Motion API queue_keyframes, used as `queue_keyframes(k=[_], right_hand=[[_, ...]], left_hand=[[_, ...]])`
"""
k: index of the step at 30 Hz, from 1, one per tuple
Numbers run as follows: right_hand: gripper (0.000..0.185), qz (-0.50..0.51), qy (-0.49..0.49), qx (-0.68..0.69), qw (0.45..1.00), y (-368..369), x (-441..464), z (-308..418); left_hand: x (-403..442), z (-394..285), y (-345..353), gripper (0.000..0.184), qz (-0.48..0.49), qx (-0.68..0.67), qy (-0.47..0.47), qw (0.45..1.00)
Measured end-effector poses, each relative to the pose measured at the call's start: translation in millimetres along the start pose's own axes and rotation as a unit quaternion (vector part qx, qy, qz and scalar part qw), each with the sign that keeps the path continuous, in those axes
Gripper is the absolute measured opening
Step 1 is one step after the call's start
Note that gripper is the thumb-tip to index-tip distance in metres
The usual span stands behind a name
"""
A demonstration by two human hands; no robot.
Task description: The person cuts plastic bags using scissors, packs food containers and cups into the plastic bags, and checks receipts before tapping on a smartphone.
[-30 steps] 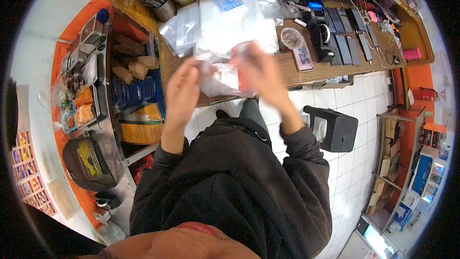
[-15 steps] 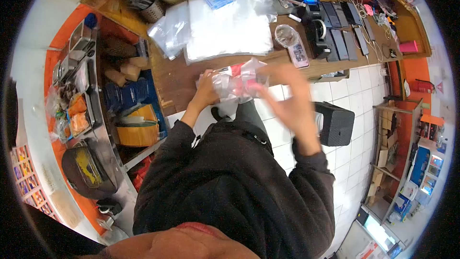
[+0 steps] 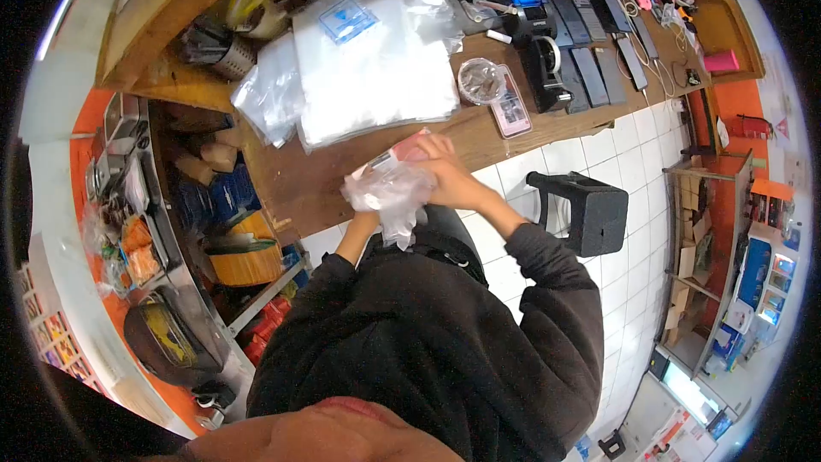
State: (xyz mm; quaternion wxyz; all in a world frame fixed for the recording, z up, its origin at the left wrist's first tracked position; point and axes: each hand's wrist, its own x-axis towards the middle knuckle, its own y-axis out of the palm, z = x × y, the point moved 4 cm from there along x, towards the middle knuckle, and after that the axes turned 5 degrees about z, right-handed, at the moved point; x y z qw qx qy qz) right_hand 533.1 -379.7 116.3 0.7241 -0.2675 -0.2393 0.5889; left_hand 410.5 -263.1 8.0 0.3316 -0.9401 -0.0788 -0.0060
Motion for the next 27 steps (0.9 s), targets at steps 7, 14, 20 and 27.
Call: queue_keyframes(k=[7, 14, 20, 27], right_hand=[[0.037, 0.081, -0.109, 0.034, 0.99, 17, 41, -3], [0.02, 0.086, -0.367, -0.174, 0.91, 1, 53, 11], [0.029, 0.234, -0.206, -0.125, 0.942, -76, 96, -29], [0.015, -0.083, 0.146, -0.197, 0.966, -223, 136, -268]], left_hand=[[23, -60, -52, 0.055, 0.106, -0.052, -0.048, 0.992], [69, -28, -31, 0.057, 0.008, 0.054, -0.011, 0.998], [91, -17, 0, 0.052, 0.019, 0.019, -0.023, 0.999], [53, -16, -27, 0.046, -0.01, -0.013, -0.097, 0.995]])
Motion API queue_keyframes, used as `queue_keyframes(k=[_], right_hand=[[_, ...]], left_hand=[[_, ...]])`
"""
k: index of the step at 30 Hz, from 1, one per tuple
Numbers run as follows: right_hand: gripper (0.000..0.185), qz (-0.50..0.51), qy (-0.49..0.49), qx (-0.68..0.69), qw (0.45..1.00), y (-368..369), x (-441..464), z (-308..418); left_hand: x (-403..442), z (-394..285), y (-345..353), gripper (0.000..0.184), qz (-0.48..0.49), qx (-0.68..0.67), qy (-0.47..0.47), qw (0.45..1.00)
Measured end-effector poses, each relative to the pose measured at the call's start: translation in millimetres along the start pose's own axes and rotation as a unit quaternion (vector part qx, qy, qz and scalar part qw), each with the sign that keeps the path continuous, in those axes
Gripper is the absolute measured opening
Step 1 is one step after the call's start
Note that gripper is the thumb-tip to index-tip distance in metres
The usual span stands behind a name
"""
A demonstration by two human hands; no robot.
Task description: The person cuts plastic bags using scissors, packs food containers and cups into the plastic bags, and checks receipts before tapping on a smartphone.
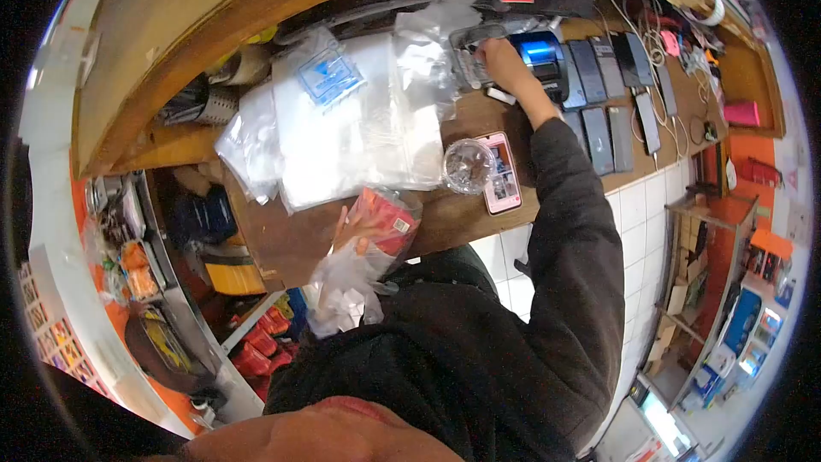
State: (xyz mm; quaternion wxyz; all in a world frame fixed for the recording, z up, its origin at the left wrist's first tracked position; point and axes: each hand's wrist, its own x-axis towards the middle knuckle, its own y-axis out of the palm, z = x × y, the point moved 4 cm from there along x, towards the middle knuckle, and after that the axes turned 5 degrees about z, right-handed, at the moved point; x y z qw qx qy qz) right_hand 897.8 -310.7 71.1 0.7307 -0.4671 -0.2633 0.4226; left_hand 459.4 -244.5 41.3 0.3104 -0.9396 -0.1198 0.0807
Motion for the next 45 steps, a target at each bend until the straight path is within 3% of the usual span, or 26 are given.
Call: queue_keyframes(k=[1, 4, 5, 6, 7, 10, 13, 16, 17, 19, 20, 21, 22, 23, 25, 26, 29, 31, 33, 35, 37, 39, 40, 42, 44, 45], right_hand=[[0.014, 0.04, -0.005, 0.008, 0.999, 19, 7, -21], [0.016, 0.027, -0.002, -0.207, 0.978, 54, 24, -61], [0.015, -0.048, 0.047, -0.137, 0.988, 39, 21, -47], [0.013, -0.055, 0.029, -0.153, 0.986, 29, 20, -35], [0.01, -0.058, -0.006, -0.125, 0.99, -5, 9, 26], [0.012, 0.079, -0.086, 0.026, 0.993, -9, 20, 133], [0.018, 0.166, -0.244, 0.139, 0.945, 9, 39, 256], [0.018, 0.13, -0.325, 0.146, 0.925, 31, 81, 344], [0.02, 0.105, -0.347, 0.151, 0.92, 47, 101, 366], [0.024, 0.027, -0.317, 0.207, 0.925, 88, 138, 397], [0.027, 0.039, -0.302, 0.252, 0.918, 104, 158, 413], [0.03, 0.053, -0.287, 0.297, 0.909, 122, 177, 425], [0.032, -0.037, -0.309, 0.216, 0.926, 140, 192, 433], [0.032, -0.041, -0.316, 0.215, 0.923, 139, 196, 444], [0.033, 0.019, -0.258, 0.168, 0.951, 149, 199, 454], [0.033, 0.021, -0.261, 0.169, 0.95, 151, 198, 458], [0.027, -0.059, -0.242, 0.192, 0.949, 151, 190, 451], [0.024, -0.039, -0.235, 0.257, 0.937, 131, 175, 455], [0.027, -0.115, -0.29, 0.201, 0.928, 117, 165, 457], [0.021, -0.143, -0.298, 0.216, 0.919, 112, 154, 458], [0.017, -0.22, -0.384, 0.208, 0.872, 85, 119, 462], [0.013, -0.251, -0.408, 0.172, 0.861, 62, 88, 459], [0.012, -0.259, -0.438, 0.203, 0.837, 54, 74, 455], [0.007, -0.283, -0.475, 0.249, 0.795, 36, 43, 446], [0.007, -0.311, -0.432, 0.269, 0.802, 14, 1, 432], [0.011, -0.277, -0.424, 0.398, 0.764, -10, -27, 438]], left_hand=[[-8, 0, -6, 0.045, -0.008, -0.004, -0.011, 1.0], [-26, -7, -27, 0.043, -0.047, -0.017, -0.033, 0.998], [-28, -11, -36, 0.042, -0.064, -0.019, -0.033, 0.997], [-29, -15, -46, 0.041, -0.083, -0.023, -0.026, 0.996], [-28, -22, -55, 0.04, -0.097, -0.022, -0.01, 0.995], [-16, -42, -90, 0.038, -0.108, -0.026, 0.08, 0.991], [-6, -21, -97, 0.036, 0.003, -0.064, 0.128, 0.99], [-18, 28, -99, 0.035, 0.162, -0.021, -0.052, 0.985], [-26, 22, -108, 0.035, 0.156, -0.015, -0.053, 0.986], [-40, 13, -126, 0.04, 0.045, -0.115, -0.032, 0.992], [-41, 10, -125, 0.043, 0.029, -0.226, 0.02, 0.974], [-48, -3, -132, 0.041, -0.054, -0.16, 0.019, 0.985], [-61, 2, -120, 0.04, -0.131, -0.165, 0.03, 0.977], [-73, 9, -110, 0.04, -0.206, -0.169, 0.04, 0.963], [-84, -34, -133, 0.039, -0.253, -0.128, 0.104, 0.953], [-93, -43, -132, 0.031, -0.326, -0.158, 0.073, 0.929], [-111, -48, -135, 0.024, -0.41, -0.129, 0.041, 0.902], [-116, -62, -158, 0.023, -0.408, -0.096, 0.031, 0.907], [-127, -65, -179, 0.023, -0.462, -0.067, -0.124, 0.875], [-138, -55, -187, 0.025, -0.443, -0.068, -0.121, 0.885], [-148, -49, -188, 0.028, -0.418, -0.071, -0.117, 0.898], [-156, -40, -183, 0.029, -0.424, -0.271, -0.074, 0.861], [-157, -39, -182, 0.023, -0.434, -0.256, -0.021, 0.864], [-157, -44, -180, 0.023, -0.419, -0.308, -0.013, 0.854], [-155, -46, -179, 0.022, -0.413, -0.327, -0.008, 0.85], [-153, -45, -180, 0.022, -0.409, -0.334, -0.007, 0.849]])
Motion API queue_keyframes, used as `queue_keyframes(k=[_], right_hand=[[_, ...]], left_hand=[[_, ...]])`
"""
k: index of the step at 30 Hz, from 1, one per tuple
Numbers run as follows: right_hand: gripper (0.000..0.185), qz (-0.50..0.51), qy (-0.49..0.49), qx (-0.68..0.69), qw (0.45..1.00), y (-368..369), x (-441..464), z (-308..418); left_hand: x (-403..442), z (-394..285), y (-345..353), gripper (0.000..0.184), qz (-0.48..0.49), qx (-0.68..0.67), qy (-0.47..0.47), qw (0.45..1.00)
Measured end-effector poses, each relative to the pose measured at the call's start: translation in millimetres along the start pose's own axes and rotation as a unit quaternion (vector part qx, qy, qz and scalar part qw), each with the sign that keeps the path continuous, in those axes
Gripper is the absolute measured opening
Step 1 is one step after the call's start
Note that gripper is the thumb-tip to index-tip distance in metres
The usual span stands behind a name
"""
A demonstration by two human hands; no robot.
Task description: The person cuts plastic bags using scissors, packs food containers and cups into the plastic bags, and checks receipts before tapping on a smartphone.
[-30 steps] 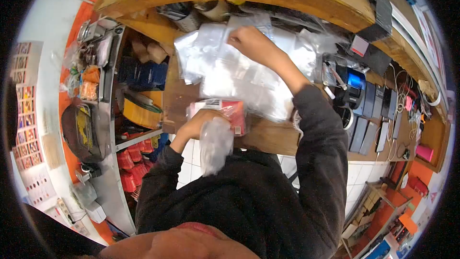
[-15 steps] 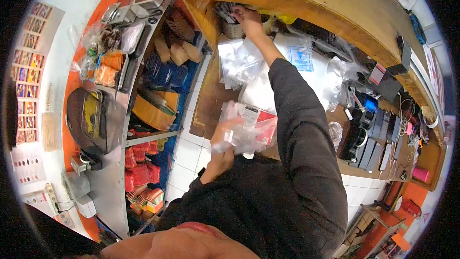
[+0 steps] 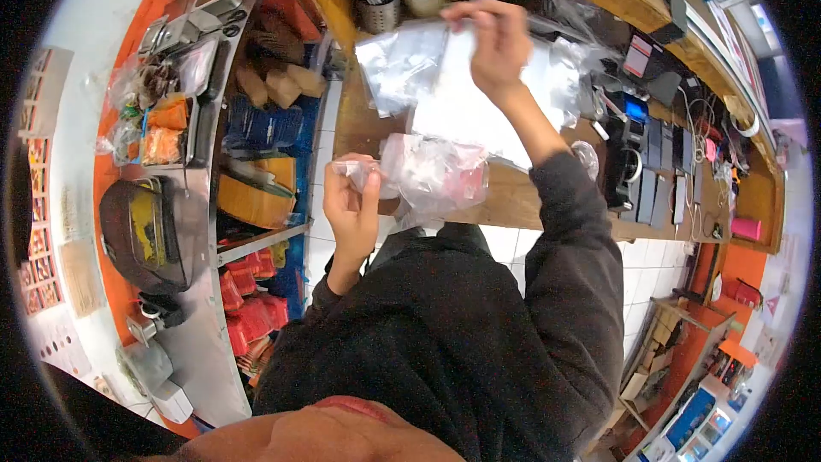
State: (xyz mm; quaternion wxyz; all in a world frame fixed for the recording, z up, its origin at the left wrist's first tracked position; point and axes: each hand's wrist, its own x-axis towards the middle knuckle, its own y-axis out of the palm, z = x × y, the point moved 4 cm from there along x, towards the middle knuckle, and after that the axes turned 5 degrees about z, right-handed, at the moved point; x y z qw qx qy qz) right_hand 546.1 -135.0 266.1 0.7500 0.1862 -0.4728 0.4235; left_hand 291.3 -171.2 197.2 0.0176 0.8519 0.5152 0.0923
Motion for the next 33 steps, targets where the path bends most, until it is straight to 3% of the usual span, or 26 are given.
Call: queue_keyframes(k=[2, 3, 4, 6, 8, 10, 12, 14, 16, 17, 18, 20, 22, 24, 26, 27, 28, 30, 32, 33], right_hand=[[0.019, -0.099, 0.096, 0.047, 0.989, -23, 3, 63], [0.021, -0.092, 0.117, 0.092, 0.985, -31, 1, 89], [0.023, -0.064, 0.136, 0.158, 0.976, -32, -4, 110], [0.02, 0.01, 0.16, 0.098, 0.982, -22, -20, 143], [0.013, 0.118, 0.093, -0.025, 0.988, -10, -41, 149], [0.009, 0.15, 0.055, -0.034, 0.987, -18, -55, 147], [0.008, 0.287, 0.054, -0.289, 0.912, -18, -59, 149], [0.009, 0.253, 0.097, -0.301, 0.914, -17, -62, 162], [0.007, 0.125, 0.085, -0.076, 0.986, -17, -69, 175], [0.015, 0.195, 0.052, -0.06, 0.978, -4, -69, 178], [0.015, 0.329, 0.072, -0.136, 0.932, 13, -75, 177], [0.016, 0.321, 0.013, -0.157, 0.934, 36, -92, 156], [0.023, 0.453, 0.113, -0.229, 0.854, 50, -108, 119], [0.025, 0.453, 0.102, -0.239, 0.853, 55, -125, 100], [0.025, 0.513, 0.13, -0.298, 0.794, 62, -152, 75], [0.025, 0.514, 0.131, -0.298, 0.794, 68, -166, 62], [0.025, 0.454, 0.133, -0.246, 0.846, 75, -169, 56], [0.024, 0.389, 0.132, -0.194, 0.891, 73, -167, 51], [0.021, 0.615, 0.2, -0.279, 0.71, 73, -141, 72], [0.022, 0.565, 0.284, -0.23, 0.739, 60, -116, 92]], left_hand=[[5, -15, -2, 0.021, -0.018, 0.185, 0.146, 0.972], [8, -34, 1, 0.015, -0.035, 0.322, 0.198, 0.925], [10, -38, -1, 0.015, -0.033, 0.319, 0.197, 0.927], [17, -35, -4, 0.02, -0.009, 0.289, 0.137, 0.947], [16, -35, -4, 0.027, -0.006, 0.283, 0.163, 0.945], [12, -29, -6, 0.035, 0.029, 0.196, 0.108, 0.974], [4, -31, -7, 0.039, 0.05, 0.152, 0.074, 0.984], [-1, -32, -6, 0.047, 0.085, 0.126, 0.036, 0.988], [4, -25, -1, 0.05, 0.084, 0.098, 0.08, 0.988], [2, -23, 2, 0.052, 0.083, 0.084, 0.1, 0.988], [0, -22, 5, 0.054, 0.083, 0.071, 0.12, 0.987], [0, -20, 8, 0.06, 0.069, -0.005, 0.109, 0.992], [-3, -18, -1, 0.061, 0.108, 0.023, 0.087, 0.99], [-7, -20, -5, 0.061, 0.058, 0.0, 0.124, 0.991], [-10, -17, -2, 0.061, 0.064, 0.016, 0.151, 0.986], [-11, -16, 1, 0.061, 0.077, 0.032, 0.18, 0.98], [-13, -15, 1, 0.061, 0.078, 0.031, 0.179, 0.98], [-16, -11, 1, 0.061, 0.109, 0.059, 0.132, 0.984], [-16, -12, -5, 0.061, 0.118, 0.06, 0.119, 0.984], [-15, -12, -13, 0.061, 0.104, 0.052, 0.105, 0.988]])
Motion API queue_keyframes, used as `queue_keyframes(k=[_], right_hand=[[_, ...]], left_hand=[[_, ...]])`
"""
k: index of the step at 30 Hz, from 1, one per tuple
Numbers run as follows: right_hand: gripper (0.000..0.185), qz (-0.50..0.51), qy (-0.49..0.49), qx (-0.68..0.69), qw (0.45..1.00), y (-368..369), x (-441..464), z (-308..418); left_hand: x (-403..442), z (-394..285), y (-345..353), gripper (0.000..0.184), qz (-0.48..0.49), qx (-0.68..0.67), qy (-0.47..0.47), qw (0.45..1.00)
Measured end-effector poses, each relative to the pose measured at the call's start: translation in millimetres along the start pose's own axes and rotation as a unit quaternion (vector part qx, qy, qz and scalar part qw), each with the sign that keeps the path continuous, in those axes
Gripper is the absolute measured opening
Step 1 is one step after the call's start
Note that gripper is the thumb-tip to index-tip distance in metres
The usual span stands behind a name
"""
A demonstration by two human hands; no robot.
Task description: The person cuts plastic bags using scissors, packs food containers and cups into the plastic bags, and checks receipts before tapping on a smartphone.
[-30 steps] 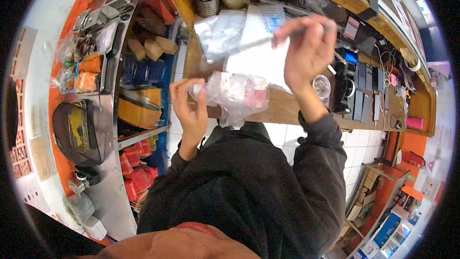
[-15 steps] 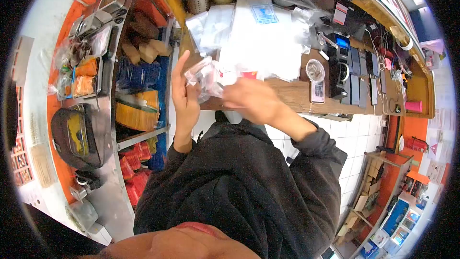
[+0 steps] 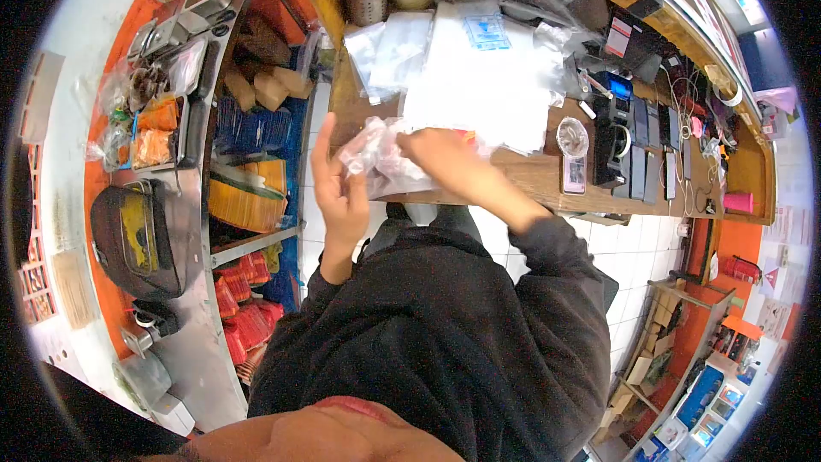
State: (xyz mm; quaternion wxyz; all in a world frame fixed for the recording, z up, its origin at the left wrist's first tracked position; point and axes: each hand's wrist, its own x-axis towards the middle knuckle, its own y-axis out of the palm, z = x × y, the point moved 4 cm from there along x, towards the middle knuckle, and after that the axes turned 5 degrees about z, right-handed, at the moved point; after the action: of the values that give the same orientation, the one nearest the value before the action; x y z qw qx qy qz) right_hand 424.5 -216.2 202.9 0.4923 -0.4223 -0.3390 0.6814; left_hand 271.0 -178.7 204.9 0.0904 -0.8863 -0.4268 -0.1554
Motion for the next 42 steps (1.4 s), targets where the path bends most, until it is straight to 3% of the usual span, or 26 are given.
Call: queue_keyframes(k=[2, 4, 6, 8, 9, 10, 11, 12, 14, 15, 18, 20, 21, 23, 24, 25, 27, 28, 30, 31, 33, 35, 37, 39, 41, 42], right_hand=[[0.022, -0.11, 0.012, 0.063, 0.992, -37, -47, -7], [0.018, -0.104, 0.204, -0.017, 0.973, -86, -97, -1], [0.008, -0.187, 0.267, 0.063, 0.943, -116, -141, 3], [0.015, -0.34, 0.222, 0.162, 0.899, -141, -168, 34], [0.018, -0.505, 0.044, -0.01, 0.862, -138, -183, 45], [0.017, -0.537, -0.147, 0.149, 0.817, -136, -174, 50], [0.015, -0.536, -0.328, 0.298, 0.719, -133, -160, 54], [0.011, -0.503, -0.379, 0.311, 0.712, -130, -144, 55], [0.013, -0.399, -0.254, 0.072, 0.878, -115, -108, 63], [0.017, -0.36, -0.247, 0.006, 0.899, -98, -84, 57], [0.023, -0.385, -0.307, -0.023, 0.87, -59, -48, 26], [0.021, -0.297, -0.22, -0.044, 0.928, -51, -34, 15], [0.021, -0.291, -0.224, -0.042, 0.929, -47, -26, 12], [0.021, -0.155, -0.192, -0.136, 0.96, -23, 1, 8], [0.02, -0.042, -0.116, -0.212, 0.969, 4, 16, 0], [0.02, -0.043, -0.117, -0.213, 0.969, 22, 30, -5], [0.023, 0.127, -0.004, -0.201, 0.971, 66, 57, -30], [0.023, 0.126, -0.004, -0.202, 0.971, 77, 53, -34], [0.023, -0.153, -0.135, -0.424, 0.882, 77, 31, -22], [0.023, -0.152, -0.138, -0.424, 0.882, 75, 22, -19], [0.035, -0.094, 0.009, -0.407, 0.908, 61, -2, -18], [0.048, -0.033, 0.076, -0.367, 0.927, -1, -39, 9], [0.049, 0.015, 0.035, -0.404, 0.914, -27, -72, 8], [0.044, 0.014, 0.036, -0.455, 0.89, -55, -101, 5], [0.037, -0.062, 0.06, -0.513, 0.854, -87, -122, 3], [0.034, -0.079, 0.087, -0.483, 0.868, -102, -129, 3]], left_hand=[[2, -5, -7, 0.063, -0.022, -0.015, -0.003, 1.0], [6, -8, -11, 0.067, -0.031, -0.038, -0.009, 0.999], [8, -8, -11, 0.078, -0.017, -0.061, -0.03, 0.998], [10, -19, -10, 0.082, 0.025, -0.025, -0.066, 0.997], [11, -15, -8, 0.085, 0.039, -0.013, -0.067, 0.997], [12, -11, -6, 0.088, 0.053, -0.001, -0.067, 0.996], [13, -7, -4, 0.091, 0.068, 0.011, -0.067, 0.995], [15, -12, -2, 0.089, 0.087, 0.073, -0.009, 0.993], [15, -17, 3, 0.088, 0.111, 0.135, 0.049, 0.983], [13, -13, 1, 0.083, 0.058, 0.042, 0.012, 0.997], [9, -12, -5, 0.078, 0.003, -0.049, -0.041, 0.998], [3, -9, -5, 0.087, 0.016, -0.046, -0.052, 0.997], [0, -7, -5, 0.092, 0.023, -0.045, -0.058, 0.997], [1, -8, 0, 0.099, -0.016, -0.089, -0.034, 0.995], [2, -8, 2, 0.102, -0.028, -0.102, -0.024, 0.994], [3, -8, 3, 0.102, -0.039, -0.102, -0.017, 0.994], [3, -8, 3, 0.101, -0.06, -0.101, -0.005, 0.993], [1, -8, 3, 0.101, -0.059, -0.101, -0.004, 0.993], [-1, -9, 0, 0.099, -0.031, -0.073, -0.004, 0.997], [-1, -8, -3, 0.099, -0.033, -0.072, -0.004, 0.997], [-6, -7, -7, 0.098, -0.036, -0.063, 0.0, 0.997], [-4, -9, -7, 0.098, -0.055, -0.092, -0.014, 0.994], [0, -14, -9, 0.098, -0.072, -0.121, -0.022, 0.99], [6, -20, -12, 0.094, -0.055, -0.054, -0.03, 0.997], [9, -16, -13, 0.087, -0.087, -0.073, -0.002, 0.994], [12, -17, -16, 0.084, -0.08, -0.071, -0.008, 0.994]])
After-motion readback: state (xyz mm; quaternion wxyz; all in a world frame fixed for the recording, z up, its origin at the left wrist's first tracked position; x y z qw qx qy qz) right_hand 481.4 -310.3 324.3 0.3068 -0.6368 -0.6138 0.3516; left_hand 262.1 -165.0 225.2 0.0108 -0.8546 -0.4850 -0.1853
